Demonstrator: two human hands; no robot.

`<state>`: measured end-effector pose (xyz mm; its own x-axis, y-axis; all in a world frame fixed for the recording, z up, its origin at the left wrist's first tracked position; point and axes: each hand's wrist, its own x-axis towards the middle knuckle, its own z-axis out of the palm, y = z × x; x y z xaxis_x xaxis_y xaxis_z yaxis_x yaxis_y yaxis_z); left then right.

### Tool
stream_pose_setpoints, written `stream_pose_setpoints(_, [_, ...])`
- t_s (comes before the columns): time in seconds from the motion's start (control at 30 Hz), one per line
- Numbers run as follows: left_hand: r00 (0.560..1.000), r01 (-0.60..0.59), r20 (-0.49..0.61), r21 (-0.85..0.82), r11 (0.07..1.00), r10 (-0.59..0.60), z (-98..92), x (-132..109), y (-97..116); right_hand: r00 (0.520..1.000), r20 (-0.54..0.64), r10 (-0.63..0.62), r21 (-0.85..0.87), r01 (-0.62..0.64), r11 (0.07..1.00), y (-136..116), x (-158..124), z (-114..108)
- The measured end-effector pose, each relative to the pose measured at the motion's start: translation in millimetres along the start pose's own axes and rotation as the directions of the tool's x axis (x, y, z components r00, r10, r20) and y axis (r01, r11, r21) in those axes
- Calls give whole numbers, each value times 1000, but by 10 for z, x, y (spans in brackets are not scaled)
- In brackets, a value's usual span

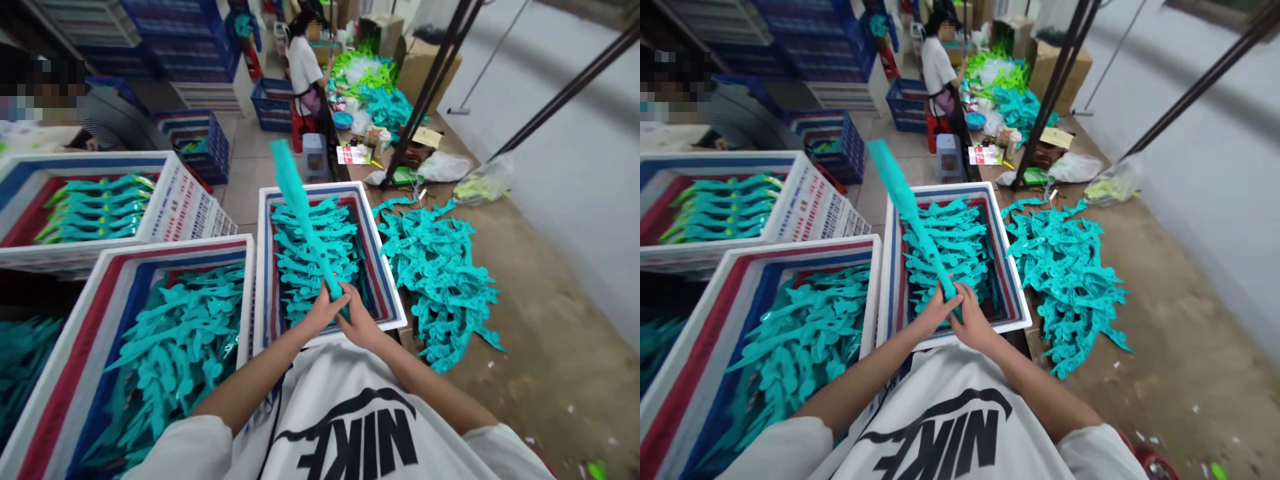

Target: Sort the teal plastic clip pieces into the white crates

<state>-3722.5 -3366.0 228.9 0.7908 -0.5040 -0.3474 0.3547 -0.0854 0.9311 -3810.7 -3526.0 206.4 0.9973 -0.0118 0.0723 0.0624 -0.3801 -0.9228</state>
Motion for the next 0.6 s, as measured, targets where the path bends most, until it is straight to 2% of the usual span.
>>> stream_pose_setpoints(0.1, [994, 85, -54, -93, 992, -90, -112, -119, -32, 985, 175, -4, 97, -14, 995, 25, 53, 107])
stream_pose_setpoints(0.17, [992, 87, -83, -119, 989, -98, -182, -170, -55, 971, 236, 47, 104, -73, 992, 39, 79, 162])
stream_pose_setpoints(0.27, [974, 82, -196, -152, 985, -111, -253, -245, -152, 970, 190, 153, 51, -166, 985, 63, 101, 192])
stream_pose_setpoints(0.33, [928, 60, -348, -216, 975, -135, -343, -300, -252, 972, 128, 197, 27, -202, 979, 101, 136, 140])
stream_pose_setpoints(0.4, [836, 15, -521, -294, 956, -174, -536, -360, -348, 967, 113, 227, 35, -232, 972, 163, 197, 18])
stream_pose_setpoints(0.47, [698, 2, -675, -332, 943, -240, -874, -422, -403, 955, 125, 271, 89, -283, 955, 246, 255, -147])
stream_pose_setpoints(0.57, [435, 139, -858, -235, 962, -273, -1642, -480, -356, 926, 97, 364, 280, -376, 883, 370, 273, -384])
stream_pose_setpoints(0.6, [387, 215, -890, -166, 962, -240, -1931, -482, -315, 912, 76, 403, 354, -403, 844, 404, 263, -450])
